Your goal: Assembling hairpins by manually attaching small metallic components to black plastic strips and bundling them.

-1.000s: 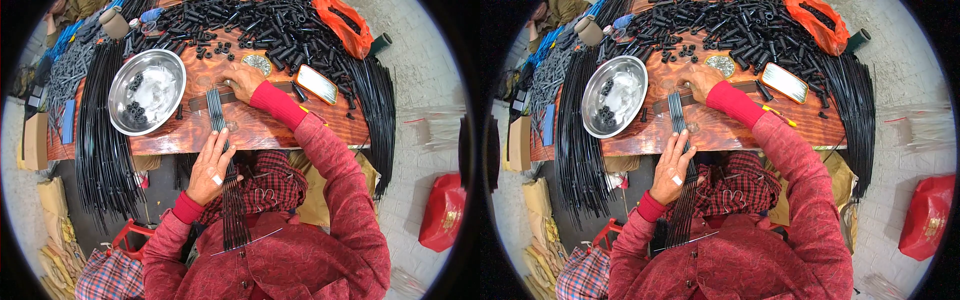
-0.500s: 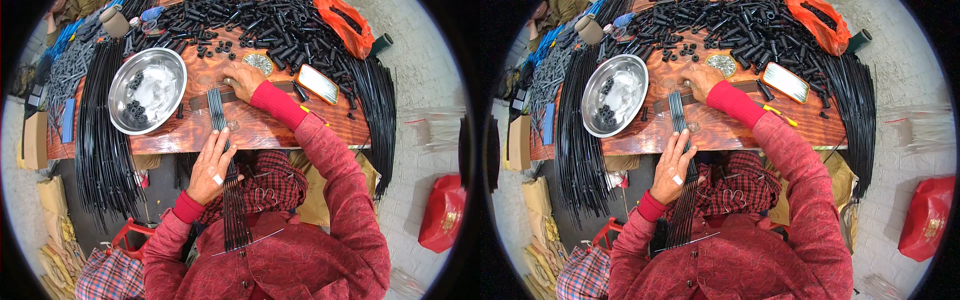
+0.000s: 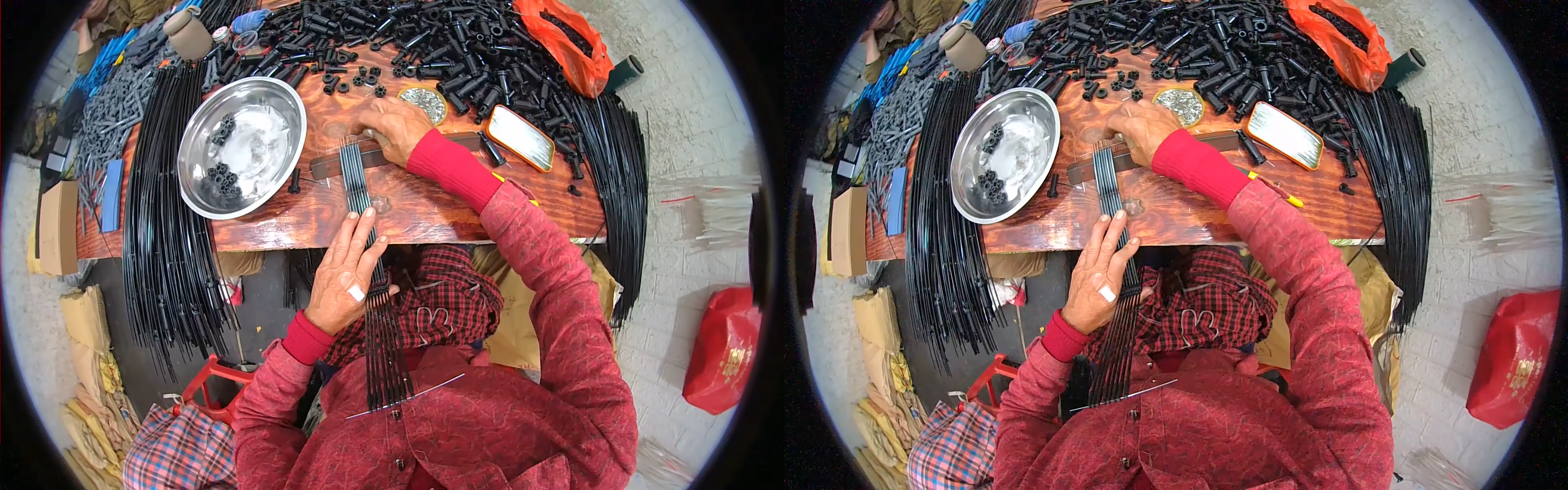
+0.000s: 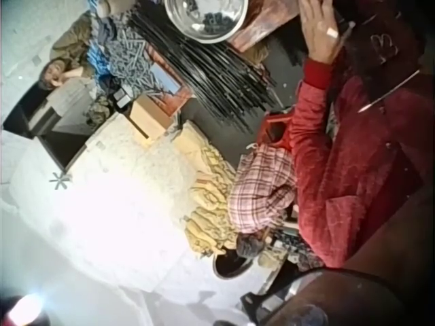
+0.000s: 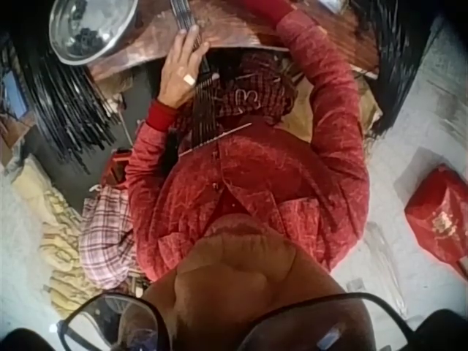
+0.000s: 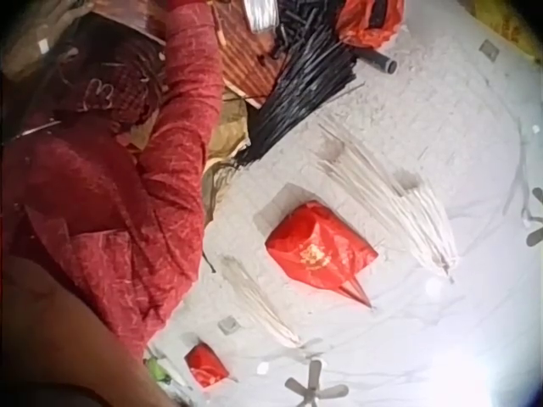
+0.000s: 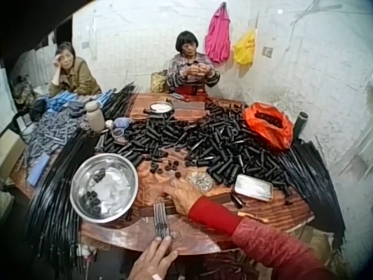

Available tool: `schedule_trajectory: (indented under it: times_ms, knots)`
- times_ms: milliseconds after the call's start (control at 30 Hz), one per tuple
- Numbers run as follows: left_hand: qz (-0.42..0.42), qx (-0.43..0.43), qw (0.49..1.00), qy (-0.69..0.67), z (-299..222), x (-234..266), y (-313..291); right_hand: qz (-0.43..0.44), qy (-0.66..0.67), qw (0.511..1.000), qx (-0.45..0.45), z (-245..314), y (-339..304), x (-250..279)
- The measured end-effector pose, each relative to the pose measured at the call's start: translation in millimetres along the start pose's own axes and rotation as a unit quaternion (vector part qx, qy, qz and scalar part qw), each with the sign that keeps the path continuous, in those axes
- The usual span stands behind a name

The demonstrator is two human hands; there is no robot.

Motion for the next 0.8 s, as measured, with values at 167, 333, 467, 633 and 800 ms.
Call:
schedule_trajectory:
  times_ms: [167,333,467,633,800]
  knots:
    - [-0.002,0.001,1.000,-0.005,0.1,0.6,1.1,0.021,0.043,0.999,-0.007,-4.0,3.9,-2.6]
    - [-0.005,-0.001,1.000,-0.006,0.6,0.0,0.3,0.022,0.021,0.999,0.013,0.5,5.4,-0.2]
    - [-0.002,0.000,1.000,-0.008,0.4,-0.1,0.8,0.004,0.038,0.999,0.002,-2.1,3.5,-3.8]
    - [-0.001,0.000,1.000,-0.005,0.4,-0.1,0.7,0.002,0.024,0.999,0.036,0.8,6.4,-1.5]
    - [0.001,0.002,1.000,-0.007,0.1,0.1,1.0,0.000,0.007,0.999,0.042,0.9,6.8,-6.1]
Point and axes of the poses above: each hand's wrist, its own y-axis towards the middle knuckle, its own x-axis out of the back of the hand, z = x × y, the point moved 5 cm from there along y, towards the middle knuckle, and after that the axes turned 14 degrees about -x, right-handed, at the moved point
